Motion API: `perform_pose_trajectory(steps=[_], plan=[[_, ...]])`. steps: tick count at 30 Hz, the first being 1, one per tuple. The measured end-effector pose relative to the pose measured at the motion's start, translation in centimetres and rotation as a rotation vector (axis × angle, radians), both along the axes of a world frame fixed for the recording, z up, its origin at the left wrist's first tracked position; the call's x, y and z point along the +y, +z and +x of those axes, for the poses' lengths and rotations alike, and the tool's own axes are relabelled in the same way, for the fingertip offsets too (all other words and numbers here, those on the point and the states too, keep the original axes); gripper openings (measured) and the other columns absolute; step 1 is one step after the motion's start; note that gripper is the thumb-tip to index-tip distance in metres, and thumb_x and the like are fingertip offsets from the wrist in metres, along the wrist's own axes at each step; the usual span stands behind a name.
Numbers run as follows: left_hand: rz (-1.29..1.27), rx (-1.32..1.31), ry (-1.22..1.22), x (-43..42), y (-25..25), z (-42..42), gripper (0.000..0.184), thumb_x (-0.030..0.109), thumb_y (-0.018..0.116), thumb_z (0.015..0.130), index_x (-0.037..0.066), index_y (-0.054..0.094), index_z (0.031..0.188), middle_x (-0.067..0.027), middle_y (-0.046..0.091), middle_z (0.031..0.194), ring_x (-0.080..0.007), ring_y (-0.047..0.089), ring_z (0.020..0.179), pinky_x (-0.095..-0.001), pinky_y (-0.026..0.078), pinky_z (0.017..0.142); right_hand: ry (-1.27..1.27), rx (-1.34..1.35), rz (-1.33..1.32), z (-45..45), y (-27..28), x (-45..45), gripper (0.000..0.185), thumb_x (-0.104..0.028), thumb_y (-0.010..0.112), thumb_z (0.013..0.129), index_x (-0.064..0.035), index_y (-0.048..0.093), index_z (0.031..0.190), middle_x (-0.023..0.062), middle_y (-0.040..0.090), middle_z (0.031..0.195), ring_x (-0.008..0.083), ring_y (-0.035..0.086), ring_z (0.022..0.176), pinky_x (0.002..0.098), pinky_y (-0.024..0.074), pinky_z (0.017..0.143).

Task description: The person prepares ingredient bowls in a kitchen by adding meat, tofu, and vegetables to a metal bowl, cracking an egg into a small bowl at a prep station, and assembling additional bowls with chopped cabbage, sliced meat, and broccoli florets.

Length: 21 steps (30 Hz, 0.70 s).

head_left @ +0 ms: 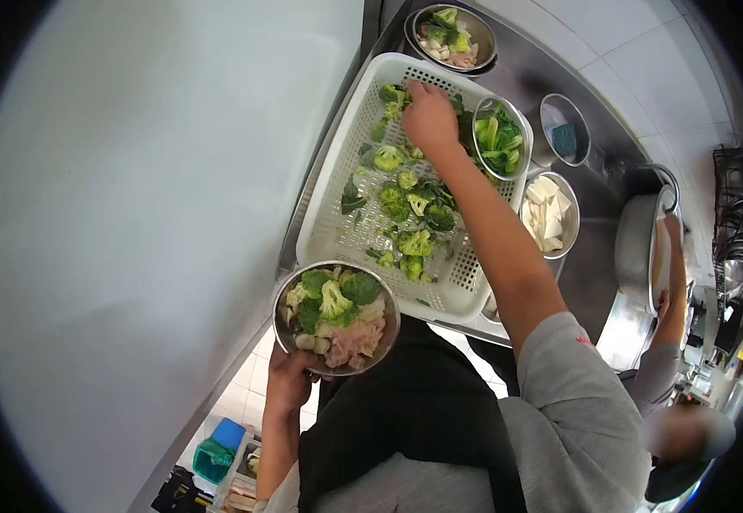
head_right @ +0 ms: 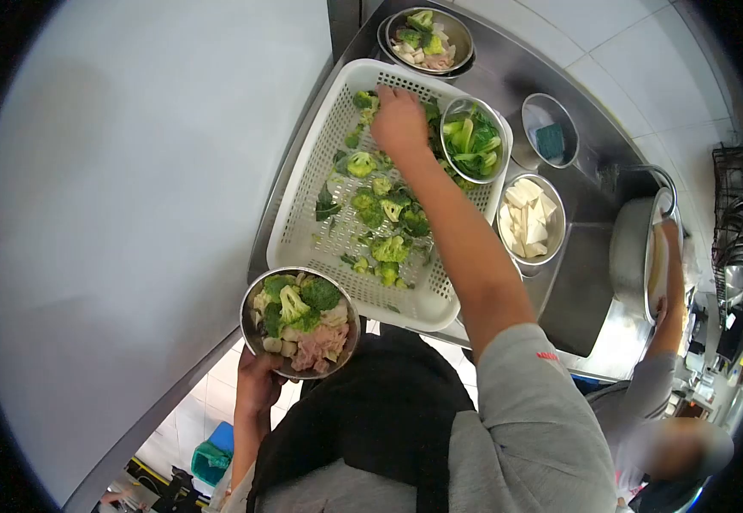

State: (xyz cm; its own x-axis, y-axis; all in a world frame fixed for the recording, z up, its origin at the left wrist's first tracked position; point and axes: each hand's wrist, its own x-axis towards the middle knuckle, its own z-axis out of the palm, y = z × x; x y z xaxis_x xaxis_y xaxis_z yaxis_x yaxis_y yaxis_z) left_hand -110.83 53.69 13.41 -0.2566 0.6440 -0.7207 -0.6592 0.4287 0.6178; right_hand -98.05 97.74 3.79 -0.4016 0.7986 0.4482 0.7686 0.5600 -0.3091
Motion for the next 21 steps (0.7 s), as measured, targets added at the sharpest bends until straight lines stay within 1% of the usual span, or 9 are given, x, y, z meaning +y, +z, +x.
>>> perform_pose_trajectory(steps=[3,4,6,8,11,14,16,20,21], plan=[[0.016,-0.022,-0.043,0.1,0.1,-0.4,0.052,0.001,0.051,0.075,-0.002,0.050,0.127,-0.0143,0.067,0.092,-0.0227,0.065,0.060,-0.0284,0.050,0.048,0.113,-0.251,0.034,-0.9,-2.5,-0.8,0.032,-0.005,0.059,0.079,-0.0054,0.068,0.110,0.0188,0.067,0.105,0.0382,0.061,0.101,0.0469,0.0504,0.094],[0.005,-0.027,-0.040,0.3,0.4,-0.4,0.052,0.001,0.051,0.075,-0.002,0.050,0.127,-0.0145,0.067,0.092,-0.0231,0.065,0.060,-0.0289,0.051,0.048,0.087,-0.435,-0.118,-1.4,0.0,-3.6,0.032,-0.006,0.061,0.077,-0.0052,0.068,0.108,0.0177,0.067,0.107,0.0355,0.061,0.103,0.0454,0.0499,0.095],[-0.022,-0.016,-0.006,0.5,0.6,-0.1,0.053,0.002,0.052,0.074,-0.003,0.050,0.127,-0.0143,0.067,0.090,-0.0221,0.064,0.059,-0.0286,0.050,0.048,0.246,-0.217,-0.292,0.3,1.7,-9.1,0.031,-0.007,0.064,0.076,-0.0050,0.068,0.107,0.0175,0.067,0.106,0.0350,0.061,0.103,0.0471,0.0488,0.095],[-0.057,0.018,0.051,0.7,0.7,0.5,0.055,0.004,0.052,0.071,-0.005,0.051,0.125,-0.0134,0.066,0.088,-0.0197,0.062,0.056,-0.0270,0.047,0.044,0.386,-0.298,-0.335,2.9,4.0,-14.0,0.028,-0.009,0.065,0.077,-0.0048,0.067,0.105,0.0178,0.066,0.104,0.0360,0.060,0.105,0.0473,0.0501,0.090],[-0.065,0.037,0.000,0.8,1.0,0.2,0.053,0.004,0.052,0.071,-0.005,0.051,0.124,-0.0131,0.066,0.086,-0.0199,0.061,0.054,-0.0274,0.046,0.044,0.342,-0.057,-0.302,6.5,2.8,-16.6,0.019,-0.010,0.062,0.081,-0.0039,0.065,0.099,0.0199,0.065,0.100,0.0385,0.062,0.097,0.0490,0.0519,0.080],[-0.039,0.023,-0.027,0.9,1.1,0.0,0.052,0.004,0.053,0.072,-0.005,0.052,0.123,-0.0123,0.066,0.085,-0.0196,0.061,0.054,-0.0268,0.045,0.044,0.100,0.039,-0.555,7.4,3.4,-13.5,0.016,-0.009,0.059,0.083,-0.0025,0.061,0.097,0.0224,0.064,0.101,0.0422,0.063,0.089,0.0506,0.0524,0.075],[-0.032,-0.002,-0.003,-0.2,-0.1,-0.1,0.051,0.000,0.052,0.073,-0.005,0.051,0.124,-0.0136,0.067,0.089,-0.0209,0.064,0.059,-0.0274,0.049,0.047,0.088,0.113,-0.647,6.8,3.5,-10.5,0.017,-0.008,0.057,0.084,-0.0017,0.058,0.099,0.0240,0.063,0.099,0.0456,0.063,0.085,0.0523,0.0521,0.075],[-0.022,-0.013,0.004,-0.4,-0.1,-0.1,0.049,-0.002,0.052,0.074,-0.004,0.051,0.123,-0.0139,0.067,0.091,-0.0212,0.066,0.062,-0.0274,0.050,0.047,0.091,0.084,-0.178,2.9,1.4,-4.8,0.021,-0.006,0.058,0.083,-0.0043,0.064,0.103,0.0228,0.065,0.101,0.0434,0.064,0.094,0.0503,0.0541,0.081],[-0.019,-0.023,0.007,-0.4,-0.2,-0.1,0.049,-0.002,0.052,0.074,-0.004,0.051,0.123,-0.0139,0.067,0.091,-0.0213,0.066,0.062,-0.0274,0.049,0.047,0.115,-0.083,-0.211,1.9,0.5,-3.3,0.023,-0.006,0.058,0.082,-0.0050,0.064,0.104,0.0229,0.065,0.104,0.0430,0.064,0.096,0.0501,0.0541,0.082]])
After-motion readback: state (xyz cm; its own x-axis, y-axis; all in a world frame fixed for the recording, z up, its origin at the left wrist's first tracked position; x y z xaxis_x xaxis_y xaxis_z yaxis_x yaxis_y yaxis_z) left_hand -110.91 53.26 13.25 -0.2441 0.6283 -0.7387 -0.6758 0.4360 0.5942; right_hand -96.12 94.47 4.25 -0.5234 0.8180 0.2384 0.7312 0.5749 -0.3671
